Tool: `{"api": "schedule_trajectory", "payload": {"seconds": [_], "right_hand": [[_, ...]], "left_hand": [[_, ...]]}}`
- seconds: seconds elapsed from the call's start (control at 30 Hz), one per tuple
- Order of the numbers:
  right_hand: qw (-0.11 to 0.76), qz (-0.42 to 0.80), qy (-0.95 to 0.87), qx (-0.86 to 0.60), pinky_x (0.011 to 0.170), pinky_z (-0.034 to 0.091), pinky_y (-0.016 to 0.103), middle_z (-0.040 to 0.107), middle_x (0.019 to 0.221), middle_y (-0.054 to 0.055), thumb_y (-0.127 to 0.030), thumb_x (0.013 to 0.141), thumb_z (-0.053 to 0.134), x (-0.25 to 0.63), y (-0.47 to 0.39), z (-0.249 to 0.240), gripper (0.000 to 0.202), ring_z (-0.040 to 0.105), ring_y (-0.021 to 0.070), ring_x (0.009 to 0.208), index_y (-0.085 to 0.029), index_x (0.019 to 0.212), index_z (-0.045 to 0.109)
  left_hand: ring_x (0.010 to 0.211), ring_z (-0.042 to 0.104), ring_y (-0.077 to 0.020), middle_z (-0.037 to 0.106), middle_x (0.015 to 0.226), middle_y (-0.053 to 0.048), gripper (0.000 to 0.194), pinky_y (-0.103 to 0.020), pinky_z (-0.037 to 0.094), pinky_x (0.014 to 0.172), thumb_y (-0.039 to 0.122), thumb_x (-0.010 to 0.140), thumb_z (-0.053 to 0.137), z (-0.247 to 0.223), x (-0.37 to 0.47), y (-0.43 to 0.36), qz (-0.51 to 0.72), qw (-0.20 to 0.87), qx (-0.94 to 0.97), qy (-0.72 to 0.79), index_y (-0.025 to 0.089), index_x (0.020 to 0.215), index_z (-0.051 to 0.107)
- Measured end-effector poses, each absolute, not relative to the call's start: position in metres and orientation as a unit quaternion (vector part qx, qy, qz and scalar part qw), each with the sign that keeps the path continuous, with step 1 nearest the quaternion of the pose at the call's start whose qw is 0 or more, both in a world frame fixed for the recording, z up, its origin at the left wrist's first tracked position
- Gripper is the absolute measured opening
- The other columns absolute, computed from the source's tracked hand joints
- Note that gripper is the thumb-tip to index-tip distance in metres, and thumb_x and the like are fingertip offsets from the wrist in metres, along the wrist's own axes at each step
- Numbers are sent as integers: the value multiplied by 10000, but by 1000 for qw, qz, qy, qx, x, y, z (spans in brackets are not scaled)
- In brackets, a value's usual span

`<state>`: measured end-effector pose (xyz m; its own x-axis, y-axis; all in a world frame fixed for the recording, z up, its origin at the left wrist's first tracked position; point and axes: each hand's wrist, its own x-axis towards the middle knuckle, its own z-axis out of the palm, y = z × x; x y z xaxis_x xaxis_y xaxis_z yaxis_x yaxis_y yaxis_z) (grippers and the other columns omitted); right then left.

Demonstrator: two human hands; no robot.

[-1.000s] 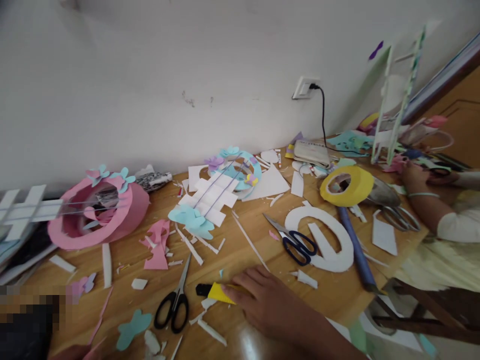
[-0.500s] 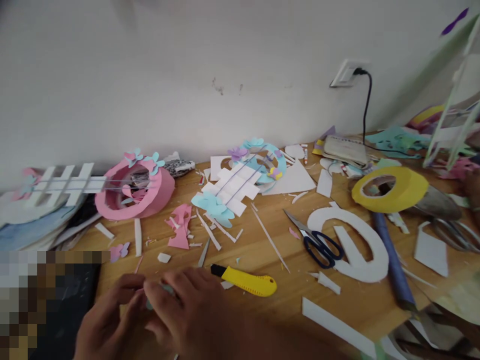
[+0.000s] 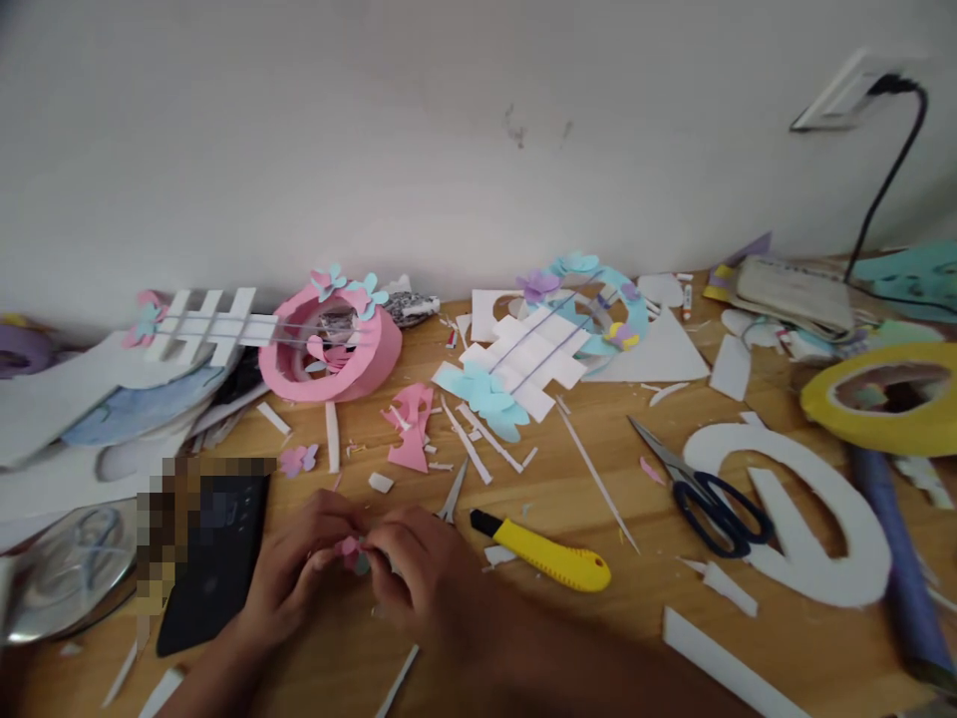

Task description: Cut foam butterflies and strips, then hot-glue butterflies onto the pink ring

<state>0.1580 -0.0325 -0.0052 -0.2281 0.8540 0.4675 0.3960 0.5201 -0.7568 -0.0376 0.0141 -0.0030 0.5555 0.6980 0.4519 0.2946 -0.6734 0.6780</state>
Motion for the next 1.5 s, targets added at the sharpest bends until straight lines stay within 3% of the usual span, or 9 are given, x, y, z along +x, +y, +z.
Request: {"api": "schedule_trajectory", "payload": {"seconds": [0.13, 0.33, 0.8, 1.23, 1.5], "right_hand": [[464, 252, -739, -418, 763, 553, 286, 656, 919, 68, -103, 913, 497, 156, -32, -9, 184, 638, 172, 860, -203, 1045, 577], [486, 272, -722, -410, 779, 553, 287, 637, 969, 72, -113, 895, 514, 163, -32, -11, 220, 632, 175, 896, -215, 1084, 559], [482, 229, -743, -404, 809, 550, 269, 650, 964, 66, -87, 921, 510, 162, -29, -9, 241, 629, 155, 899, -214, 1119, 565], [496, 158, -757, -395, 789, 573, 265, 667, 948, 74, -100, 894, 525, 158, -27, -5, 246, 652, 161, 872, -197, 1113, 580], [606, -4, -726, -326, 636, 555, 228, 646, 781, 7, -181, 971, 478, 147, -26, 1, 146, 617, 122, 674, -208, 1078, 574]], "left_hand": [[854, 631, -184, 664, 927, -82, 139, -296, 528, 748, 301, 949, 596, -8, -38, 17, 342, 258, 852, 301, 188, 1030, 606], [824, 622, -161, 669, 892, -72, 83, -266, 518, 732, 220, 960, 577, -9, -35, 16, 356, 233, 867, 260, 178, 1020, 613], [872, 636, -153, 673, 933, -61, 242, -241, 521, 776, 38, 898, 593, -25, -40, 16, 348, 187, 876, 276, 186, 1088, 620], [762, 674, -131, 694, 852, -29, 258, -200, 546, 709, 60, 901, 563, -17, -33, 20, 371, 169, 878, 253, 209, 1106, 607], [695, 699, -129, 720, 810, -1, 128, -173, 550, 643, 204, 924, 557, -14, -39, 19, 365, 246, 832, 339, 249, 970, 667]]}}
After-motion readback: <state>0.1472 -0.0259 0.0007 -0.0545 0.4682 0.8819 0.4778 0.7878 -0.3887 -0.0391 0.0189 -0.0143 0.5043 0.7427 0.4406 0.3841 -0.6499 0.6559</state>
